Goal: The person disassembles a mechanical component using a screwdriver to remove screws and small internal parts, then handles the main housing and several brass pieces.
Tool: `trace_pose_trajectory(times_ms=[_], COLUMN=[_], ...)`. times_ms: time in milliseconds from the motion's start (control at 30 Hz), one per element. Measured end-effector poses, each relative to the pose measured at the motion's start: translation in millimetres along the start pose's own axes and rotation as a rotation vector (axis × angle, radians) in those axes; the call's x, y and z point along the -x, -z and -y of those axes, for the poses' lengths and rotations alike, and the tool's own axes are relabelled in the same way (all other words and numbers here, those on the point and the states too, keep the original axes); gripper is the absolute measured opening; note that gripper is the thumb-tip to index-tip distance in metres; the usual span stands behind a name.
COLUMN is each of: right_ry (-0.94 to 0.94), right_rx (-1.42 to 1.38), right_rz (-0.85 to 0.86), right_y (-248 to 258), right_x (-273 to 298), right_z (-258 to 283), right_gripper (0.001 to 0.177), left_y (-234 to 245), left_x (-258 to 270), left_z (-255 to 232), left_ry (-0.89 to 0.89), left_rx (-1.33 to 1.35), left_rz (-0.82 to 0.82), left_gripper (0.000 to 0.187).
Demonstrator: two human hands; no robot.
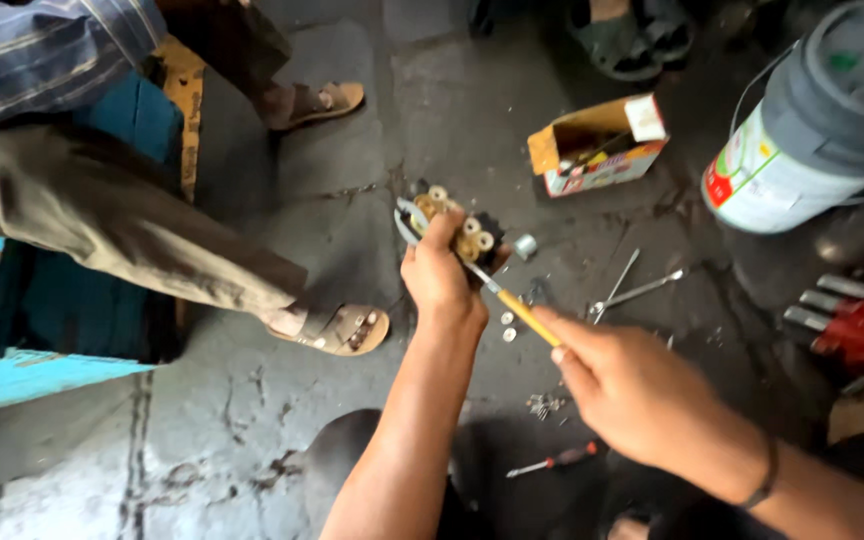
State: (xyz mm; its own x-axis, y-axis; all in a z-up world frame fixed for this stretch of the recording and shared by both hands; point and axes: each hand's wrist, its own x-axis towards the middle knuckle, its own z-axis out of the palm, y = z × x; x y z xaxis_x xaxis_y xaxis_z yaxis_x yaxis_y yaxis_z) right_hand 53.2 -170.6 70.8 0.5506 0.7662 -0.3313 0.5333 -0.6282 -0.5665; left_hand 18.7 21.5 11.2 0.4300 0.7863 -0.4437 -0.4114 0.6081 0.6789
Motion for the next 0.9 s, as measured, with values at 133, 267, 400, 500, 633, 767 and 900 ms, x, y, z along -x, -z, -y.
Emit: trace_pose_trajectory(times_ms=[133,267,400,500,633,767,900], right_ry=[0.218,0.263,0.019,0.027,0.006,0.096,0.354], right_rx=[-0.109,-0.11,-0.188,-0.348,-0.267,-0.163,0.005], right_rz=[-0.098,-0.123,-0.019,0.015,-0.007,-0.062,-0.188], right_y=[7,8,6,4,11,19,21], right_x=[3,3,2,-4,-13,-11,-1], right_z=[-2,-6,-5,-6,-14,-20,-17], right_gripper=[0.051,0.045,0.045,0.05,0.047,0.049,0.044], left_y=[0,-1,-3,-3,-3,-2,-2], left_x=[1,-1,0,-3,-1,5,7], left_z=[-1,4,5,5,16,11,-9], left_ry=[-0.05,-0.069,-0.143,-0.204,-0.38,-0.308,-0.015], left_rx=[-0.014,0.033,0.008,-0.035,-0.165,-0.169,-0.002], left_rz=[0.022,0.067,0.093,0.095,0.169,0.186,0.193], left_gripper=[0.02,0.021,0.023,0.024,0.026,0.023,0.022])
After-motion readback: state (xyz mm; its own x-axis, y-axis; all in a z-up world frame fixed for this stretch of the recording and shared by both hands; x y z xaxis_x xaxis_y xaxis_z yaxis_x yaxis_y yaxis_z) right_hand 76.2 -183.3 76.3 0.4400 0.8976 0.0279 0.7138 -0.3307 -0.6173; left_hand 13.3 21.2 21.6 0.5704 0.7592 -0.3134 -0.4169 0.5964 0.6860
